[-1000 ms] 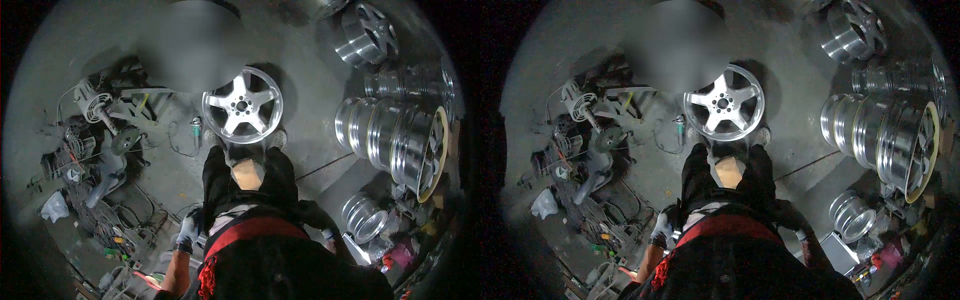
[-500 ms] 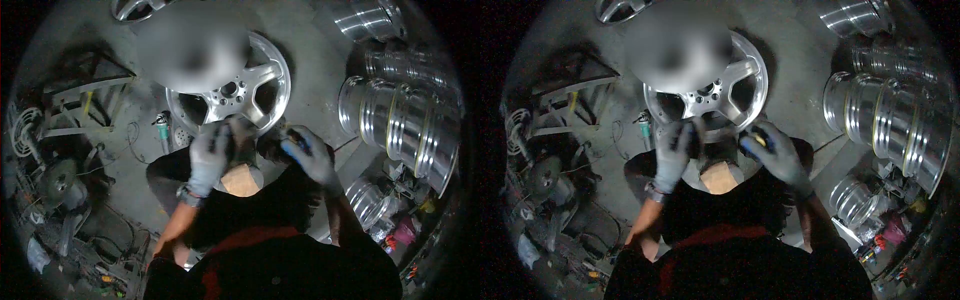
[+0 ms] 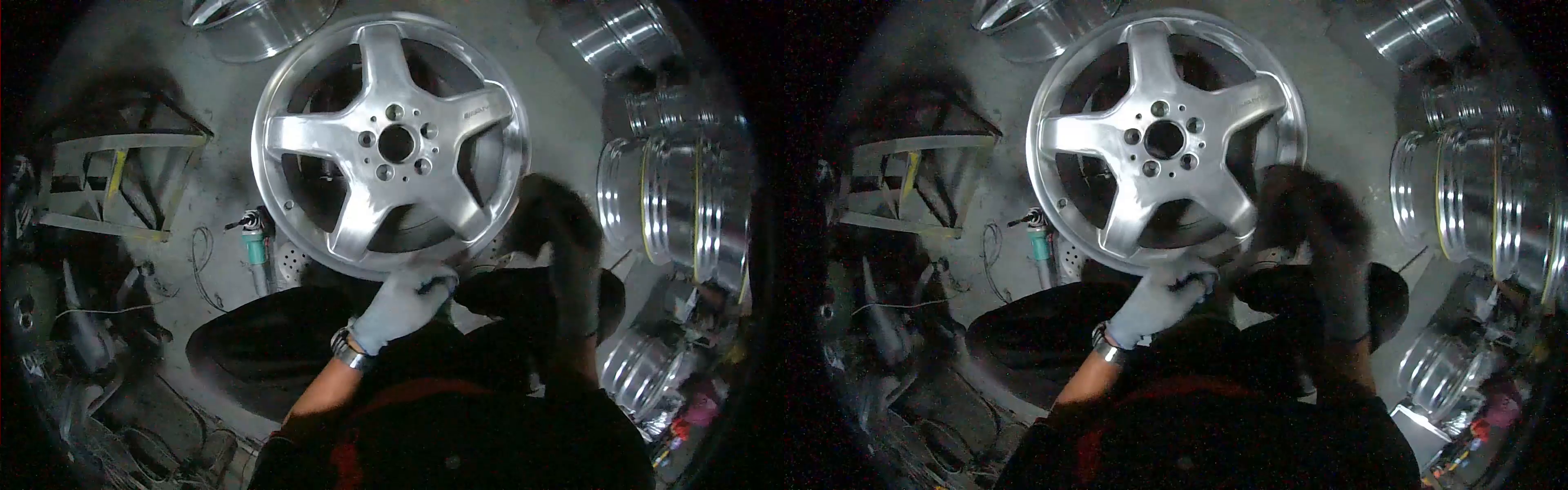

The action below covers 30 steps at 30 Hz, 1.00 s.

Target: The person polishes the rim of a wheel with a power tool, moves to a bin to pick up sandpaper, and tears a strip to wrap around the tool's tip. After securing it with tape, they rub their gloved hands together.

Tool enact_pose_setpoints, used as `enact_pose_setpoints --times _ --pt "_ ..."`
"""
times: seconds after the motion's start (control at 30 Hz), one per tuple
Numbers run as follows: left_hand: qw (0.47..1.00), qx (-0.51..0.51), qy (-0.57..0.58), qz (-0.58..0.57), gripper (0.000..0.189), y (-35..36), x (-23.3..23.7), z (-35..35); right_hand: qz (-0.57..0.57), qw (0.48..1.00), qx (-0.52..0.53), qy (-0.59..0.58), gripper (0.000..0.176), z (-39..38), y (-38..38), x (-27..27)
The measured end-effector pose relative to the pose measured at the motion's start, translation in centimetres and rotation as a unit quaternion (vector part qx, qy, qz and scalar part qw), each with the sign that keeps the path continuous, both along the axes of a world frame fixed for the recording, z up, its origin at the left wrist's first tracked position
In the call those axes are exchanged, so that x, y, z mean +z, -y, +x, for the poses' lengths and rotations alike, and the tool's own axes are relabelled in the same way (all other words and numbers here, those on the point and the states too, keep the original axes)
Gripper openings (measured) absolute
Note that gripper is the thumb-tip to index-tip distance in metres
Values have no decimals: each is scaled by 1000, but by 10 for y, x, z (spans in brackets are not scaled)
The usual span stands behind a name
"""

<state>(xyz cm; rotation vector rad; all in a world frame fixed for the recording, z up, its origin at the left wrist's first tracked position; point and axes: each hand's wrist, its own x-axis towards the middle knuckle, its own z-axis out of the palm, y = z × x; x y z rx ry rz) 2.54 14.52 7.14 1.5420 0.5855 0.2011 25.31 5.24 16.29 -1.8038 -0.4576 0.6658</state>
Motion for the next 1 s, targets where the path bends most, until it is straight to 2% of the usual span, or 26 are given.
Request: enact_pose_setpoints --times 0.03,0.07,0.1,0.13,0.17,0.23,0.27,0.3,0.33,0.37,0.4,0.43,0.47,0.53,0.57,0.6,0.63,0.67,0.73,0.77,0.83,0.87,0.93,1.0 --pt "999 10 9 37 18 20 -18 -7 11 1000 -22 7 16 3 5 16" --pt "999 3 5 34 18 36 -38 -15 98 985 -52 134 10 1 9 14" --pt "979 -114 -77 149 22 48 -58 -19 170 981 -66 66 3 16 32 9" --pt "924 -227 -154 265 27 55 -70 -21 173 980 -69 65 3 12 34 22" --pt "921 -228 -154 277 27 61 -75 -19 215 969 -112 41 4 5 30 45" --pt "879 -320 -262 239 31 75 -81 -5 267 951 -152 20 9 11 37 63" --pt "878 -319 -263 241 31 79 -77 4 279 954 -97 51 6 25 50 64" --pt "871 -348 -273 214 32 81 -69 16 285 954 -41 79 11 34 61 65" --pt "863 -374 -282 187 32 84 -67 27 283 955 -40 77 11 41 69 66" --pt "870 -387 -234 197 34 98 -119 29 166 911 -20 376 20 46 73 69" --pt "873 -399 -185 208 36 111 -171 31 35 771 4 636 31 53 76 69" --pt "875 -410 -136 220 38 124 -222 33 46 724 -5 688 50 60 78 63" --pt "874 -412 -138 217 38 125 -220 34 44 727 -5 686 50 62 83 56" --pt "887 -419 -138 133 41 128 -215 28 -38 722 -32 690 34 63 93 46" --pt "891 -422 -140 92 43 123 -210 24 -41 727 -32 685 34 62 94 44" --pt "891 -427 -144 50 44 118 -204 20 96 889 -129 429 26 60 94 43" --pt "890 -431 -147 7 46 114 -202 17 221 943 -217 123 19 60 93 40" --pt "888 -435 -151 3 46 114 -201 14 215 944 -227 108 18 59 87 39" --pt "847 -483 -219 -31 51 115 -202 10 167 944 -222 178 17 57 88 43" --pt "844 -487 -222 -37 51 113 -196 10 149 945 -222 190 16 55 88 41" --pt "883 -393 -217 -136 53 108 -177 10 128 944 -228 200 15 56 87 40" --pt "881 -395 -218 -142 53 117 -185 -2 119 944 -232 203 15 57 87 40" --pt "933 -327 -137 55 50 136 -217 -24 110 942 -236 211 14 59 88 40" --pt "923 -350 -159 25 50 135 -213 -19 104 941 -236 218 13 59 88 39"
